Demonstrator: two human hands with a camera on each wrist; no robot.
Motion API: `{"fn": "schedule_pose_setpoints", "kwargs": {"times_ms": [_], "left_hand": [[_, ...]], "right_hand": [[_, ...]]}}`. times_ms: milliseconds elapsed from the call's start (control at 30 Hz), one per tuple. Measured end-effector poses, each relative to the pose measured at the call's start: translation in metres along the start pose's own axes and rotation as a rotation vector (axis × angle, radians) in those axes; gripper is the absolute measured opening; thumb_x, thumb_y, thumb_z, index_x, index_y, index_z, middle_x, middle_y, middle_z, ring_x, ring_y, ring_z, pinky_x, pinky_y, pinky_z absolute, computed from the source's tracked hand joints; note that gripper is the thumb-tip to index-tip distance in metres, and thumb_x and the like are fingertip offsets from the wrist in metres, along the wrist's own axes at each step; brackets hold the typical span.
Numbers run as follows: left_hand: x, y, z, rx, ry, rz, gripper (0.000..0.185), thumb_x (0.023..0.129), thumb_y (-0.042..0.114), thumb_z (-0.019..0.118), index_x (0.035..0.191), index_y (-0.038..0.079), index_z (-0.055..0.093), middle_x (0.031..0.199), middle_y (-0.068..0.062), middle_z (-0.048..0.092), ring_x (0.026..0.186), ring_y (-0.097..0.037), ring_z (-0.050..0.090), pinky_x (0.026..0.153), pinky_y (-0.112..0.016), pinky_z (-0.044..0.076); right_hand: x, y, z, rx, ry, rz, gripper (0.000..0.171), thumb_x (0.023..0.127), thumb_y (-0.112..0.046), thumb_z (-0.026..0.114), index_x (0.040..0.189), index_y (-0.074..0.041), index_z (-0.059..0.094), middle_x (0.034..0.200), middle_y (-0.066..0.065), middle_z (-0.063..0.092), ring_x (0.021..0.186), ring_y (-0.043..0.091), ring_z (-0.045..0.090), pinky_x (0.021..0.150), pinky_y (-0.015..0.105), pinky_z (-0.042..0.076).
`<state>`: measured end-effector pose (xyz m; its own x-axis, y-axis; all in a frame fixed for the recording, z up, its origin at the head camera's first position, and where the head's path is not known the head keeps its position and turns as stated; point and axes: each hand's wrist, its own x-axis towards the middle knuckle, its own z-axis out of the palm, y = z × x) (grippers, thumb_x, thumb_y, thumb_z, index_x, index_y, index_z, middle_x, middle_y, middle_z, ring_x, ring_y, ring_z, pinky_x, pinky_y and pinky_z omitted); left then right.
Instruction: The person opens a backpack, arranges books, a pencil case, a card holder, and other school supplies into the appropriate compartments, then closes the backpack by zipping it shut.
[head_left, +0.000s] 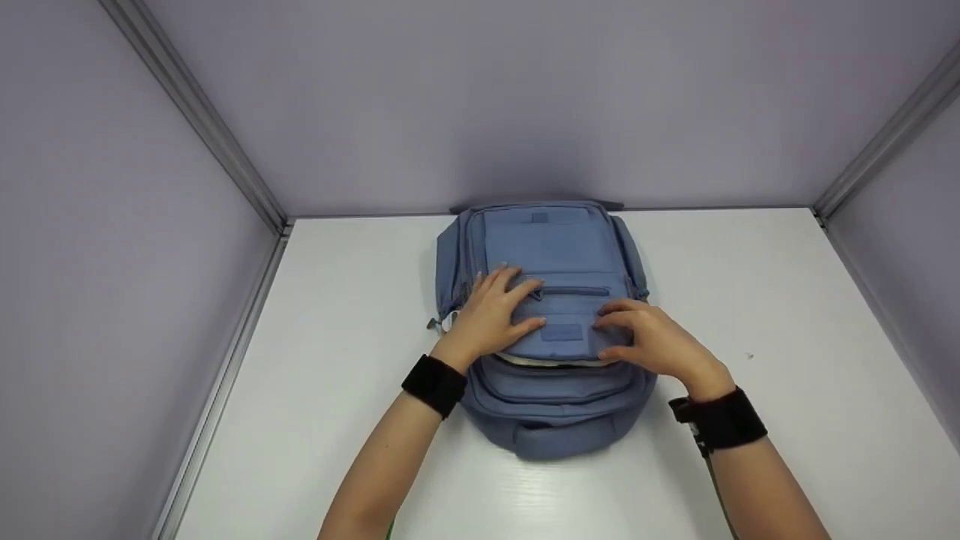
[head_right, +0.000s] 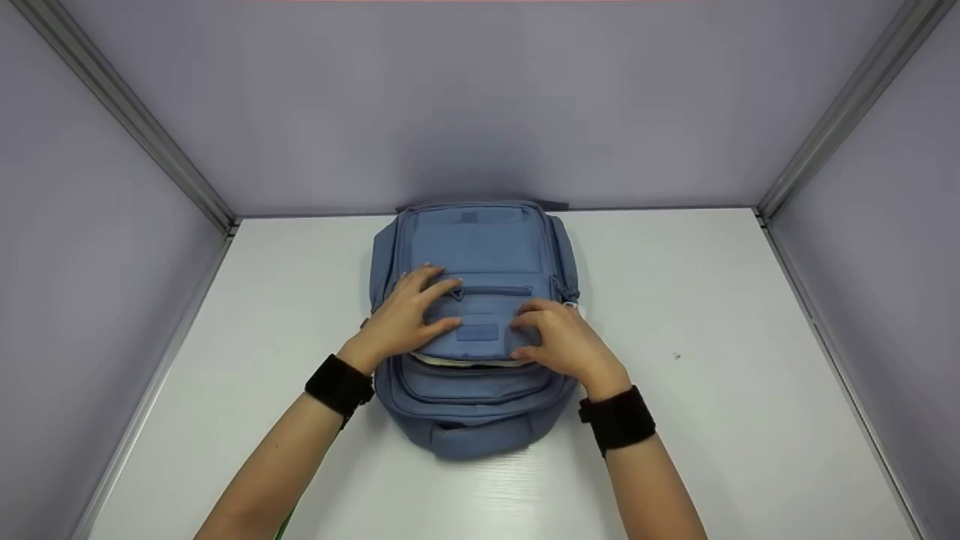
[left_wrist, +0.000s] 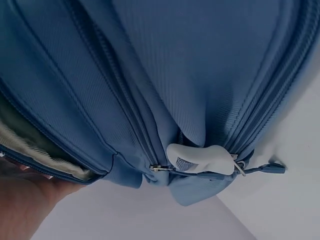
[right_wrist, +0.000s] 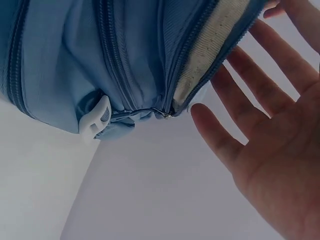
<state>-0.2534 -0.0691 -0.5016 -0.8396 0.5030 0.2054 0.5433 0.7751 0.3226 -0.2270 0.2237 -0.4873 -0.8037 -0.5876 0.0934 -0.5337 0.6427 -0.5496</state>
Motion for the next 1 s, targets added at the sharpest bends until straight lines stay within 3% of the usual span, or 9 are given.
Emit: {"fn": "schedule_pose_setpoints", "kwargs": {"times_ms": [100,200,333,467,567,667,833,1000], "left_hand": [[-0.002,0.003,0.004,0.005,-0.045,-0.014,0.061,0.095,0.06,0.051,0.148,0.033,0.044,0.155,-0.011,0.031,0.147,-0.032,0.016,0.112,-0.061,0.016],[-0.003,0.004,0.007,0.001,-0.077,-0.024,0.059,0.095,0.061,0.047,0.149,0.036,0.041,0.158,-0.012,0.024,0.148,-0.033,0.011,0.111,-0.063,0.015],[-0.005,0.005,0.011,0.002,-0.107,-0.024,0.057,0.097,0.06,0.044,0.149,0.038,0.04,0.16,-0.012,0.018,0.148,-0.033,0.007,0.109,-0.066,0.015],[-0.005,0.005,0.013,0.016,-0.112,-0.025,0.055,0.097,0.06,0.044,0.149,0.04,0.04,0.161,-0.012,0.017,0.148,-0.033,0.006,0.109,-0.067,0.015],[-0.005,0.006,0.014,0.034,-0.121,-0.018,0.053,0.098,0.059,0.042,0.149,0.042,0.039,0.16,-0.013,0.017,0.148,-0.034,0.005,0.108,-0.067,0.016],[-0.005,0.007,0.014,0.054,-0.135,-0.013,0.053,0.099,0.059,0.041,0.149,0.043,0.037,0.16,-0.014,0.017,0.148,-0.035,0.005,0.108,-0.067,0.016],[-0.005,0.009,0.015,0.088,-0.145,-0.027,0.052,0.099,0.058,0.039,0.15,0.045,0.034,0.16,-0.013,0.016,0.148,-0.034,0.004,0.109,-0.067,0.016],[-0.004,0.012,0.017,0.128,-0.163,-0.034,0.051,0.1,0.059,0.034,0.15,0.049,0.027,0.161,-0.015,0.014,0.148,-0.035,0.004,0.108,-0.067,0.017]], "right_hand": [[0.001,0.005,0.0,0.022,0.032,-0.019,0.034,0.084,-0.016,0.08,0.115,-0.005,0.071,0.127,0.013,0.059,0.12,0.033,0.054,0.096,0.049,0.045],[0.003,0.012,-0.001,0.03,0.145,-0.014,0.029,0.09,-0.007,0.073,0.117,0.001,0.068,0.126,0.018,0.059,0.12,0.036,0.054,0.098,0.05,0.043],[0.01,0.026,-0.005,0.014,0.275,0.085,0.039,0.095,0.005,0.058,0.132,0.012,0.052,0.135,0.03,0.05,0.126,0.045,0.046,0.104,0.054,0.036],[0.018,0.045,-0.005,0.014,0.23,0.209,0.049,0.097,0.009,0.042,0.145,0.014,0.031,0.145,0.035,0.037,0.133,0.049,0.036,0.109,0.055,0.028],[0.022,0.058,-0.004,0.027,0.167,0.254,0.053,0.096,0.009,0.036,0.148,0.013,0.025,0.146,0.036,0.033,0.134,0.049,0.033,0.11,0.055,0.027],[0.026,0.066,0.0,0.051,0.154,0.256,0.053,0.096,0.009,0.038,0.147,0.013,0.027,0.145,0.036,0.035,0.133,0.05,0.035,0.109,0.056,0.027],[0.032,0.073,0.004,0.069,0.223,0.258,0.041,0.097,0.006,0.047,0.136,0.017,0.044,0.13,0.038,0.049,0.122,0.05,0.047,0.103,0.056,0.035],[0.03,0.072,0.006,-0.034,0.276,0.298,0.025,0.096,0.001,0.055,0.113,0.018,0.062,0.108,0.034,0.061,0.102,0.049,0.058,0.091,0.055,0.045]]}}
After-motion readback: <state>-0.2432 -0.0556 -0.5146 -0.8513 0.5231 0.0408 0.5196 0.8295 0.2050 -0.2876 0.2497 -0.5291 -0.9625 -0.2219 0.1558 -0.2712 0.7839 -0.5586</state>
